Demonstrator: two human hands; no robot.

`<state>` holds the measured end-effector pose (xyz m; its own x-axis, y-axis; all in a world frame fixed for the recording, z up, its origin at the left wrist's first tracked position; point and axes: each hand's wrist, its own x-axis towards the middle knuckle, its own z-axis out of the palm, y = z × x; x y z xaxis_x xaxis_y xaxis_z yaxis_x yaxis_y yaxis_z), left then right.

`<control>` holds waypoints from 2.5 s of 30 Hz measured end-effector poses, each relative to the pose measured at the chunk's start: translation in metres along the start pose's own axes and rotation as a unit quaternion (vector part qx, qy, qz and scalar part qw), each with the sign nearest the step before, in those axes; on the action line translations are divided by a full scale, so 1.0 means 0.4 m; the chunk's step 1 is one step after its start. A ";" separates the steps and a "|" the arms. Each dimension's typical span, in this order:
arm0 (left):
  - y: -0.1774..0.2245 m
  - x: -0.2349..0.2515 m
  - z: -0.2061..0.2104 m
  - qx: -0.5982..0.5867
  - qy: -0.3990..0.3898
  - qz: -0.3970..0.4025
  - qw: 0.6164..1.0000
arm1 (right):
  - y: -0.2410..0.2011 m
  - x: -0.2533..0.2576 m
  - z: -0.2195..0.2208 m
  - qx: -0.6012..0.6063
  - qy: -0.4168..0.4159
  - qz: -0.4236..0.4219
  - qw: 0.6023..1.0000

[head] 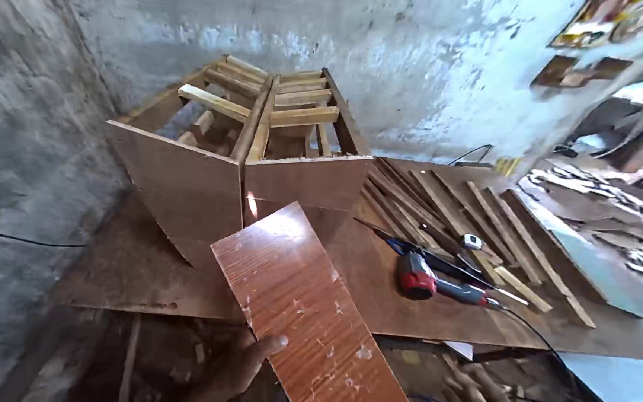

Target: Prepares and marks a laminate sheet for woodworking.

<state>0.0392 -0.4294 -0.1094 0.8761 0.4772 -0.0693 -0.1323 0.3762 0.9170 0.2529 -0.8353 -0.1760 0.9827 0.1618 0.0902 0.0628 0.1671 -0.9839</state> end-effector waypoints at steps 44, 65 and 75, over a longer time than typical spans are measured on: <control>0.214 -0.027 -0.447 0.019 0.171 0.172 0.970 | -0.257 0.054 1.300 -0.006 -0.365 -0.332 0.870; 0.078 -0.149 -0.195 -0.040 0.128 0.124 0.983 | -0.315 0.050 0.799 0.228 -0.315 -0.119 0.913; 0.073 -0.190 -0.113 -0.017 0.196 0.045 0.979 | -0.243 -0.143 0.850 0.041 -0.417 -0.215 0.882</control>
<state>-0.0522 -0.4188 -0.0950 0.6155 0.7755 -0.1408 -0.2223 0.3422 0.9129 0.1312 -0.5300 -0.0331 0.3997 0.7198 0.5675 0.3526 0.4508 -0.8200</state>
